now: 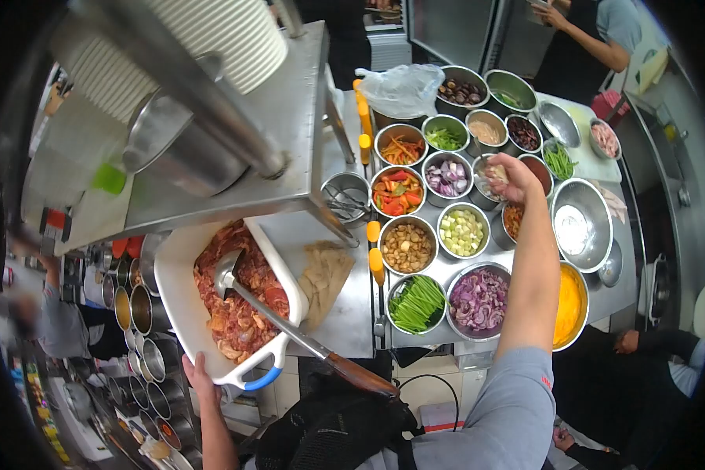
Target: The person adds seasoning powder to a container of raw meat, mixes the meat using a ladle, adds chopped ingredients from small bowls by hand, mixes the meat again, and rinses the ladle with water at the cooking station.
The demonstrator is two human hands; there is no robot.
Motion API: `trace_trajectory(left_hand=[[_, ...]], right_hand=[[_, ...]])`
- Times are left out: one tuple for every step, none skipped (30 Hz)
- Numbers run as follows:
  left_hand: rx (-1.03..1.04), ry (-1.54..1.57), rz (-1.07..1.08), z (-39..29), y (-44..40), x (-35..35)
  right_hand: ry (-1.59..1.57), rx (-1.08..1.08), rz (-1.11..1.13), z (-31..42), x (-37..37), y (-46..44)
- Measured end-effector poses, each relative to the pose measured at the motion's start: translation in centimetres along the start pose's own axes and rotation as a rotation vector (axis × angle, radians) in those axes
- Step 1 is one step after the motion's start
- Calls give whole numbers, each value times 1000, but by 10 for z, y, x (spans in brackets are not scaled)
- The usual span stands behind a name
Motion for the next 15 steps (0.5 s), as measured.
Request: trace_trajectory(left_hand=[[1, 9, -23, 0, 1, -2], [6, -30, -40, -1, 1, -1], [10, -70, -65, -2, 1, -1], [20, -49, -84, -1, 1, -1], [26, -35, -109, 1, 2, -2], [18, -38, -110, 3, 1, -5], [11, -40, -102, 5, -1, -6], [21, -55, -99, 4, -2, -5], [29, -69, -87, 4, -2, -4], [42, -71, -89, 7, -4, -6], [56, -72, -84, 10, -6, -6], [74, -57, -84, 3, -3, 0], [53, -48, -78, 3, -3, 1], [61, -43, -59, 7, -5, -2], [71, -38, -40, 12, -9, -4]], right_hand=[[-107, -36, 62, 2, 1, 5], [-158, -89, 33, 1, -5, 11], [-207, -137, 9, 2, -2, 19], [-209, -167, -58, 2, -1, 28], [-209, -191, -123, 4, 6, 40], [-238, -193, -47, 3, 12, 50], [-271, -199, 23, 4, 22, 59], [-269, -204, 27, 5, 45, 76], [-269, -215, 22, 8, 69, 96], [-277, -213, 121, 8, 87, 108], [-265, -209, 122, 10, 108, 121], [-284, -150, 157, 10, 140, 136], [-304, -95, 190, 7, 171, 150], [-277, -64, 201, 6, 200, 159], [-226, -34, 190, 5, 235, 166]])
Point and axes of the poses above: each hand's wrist, its own y-axis away from the middle knuckle, its own x-axis out of the palm, z = x × y, the point moved 6 cm from there along -y, towards the middle knuckle, and after that the axes turned 10 degrees about y, right-handed, at the moved point
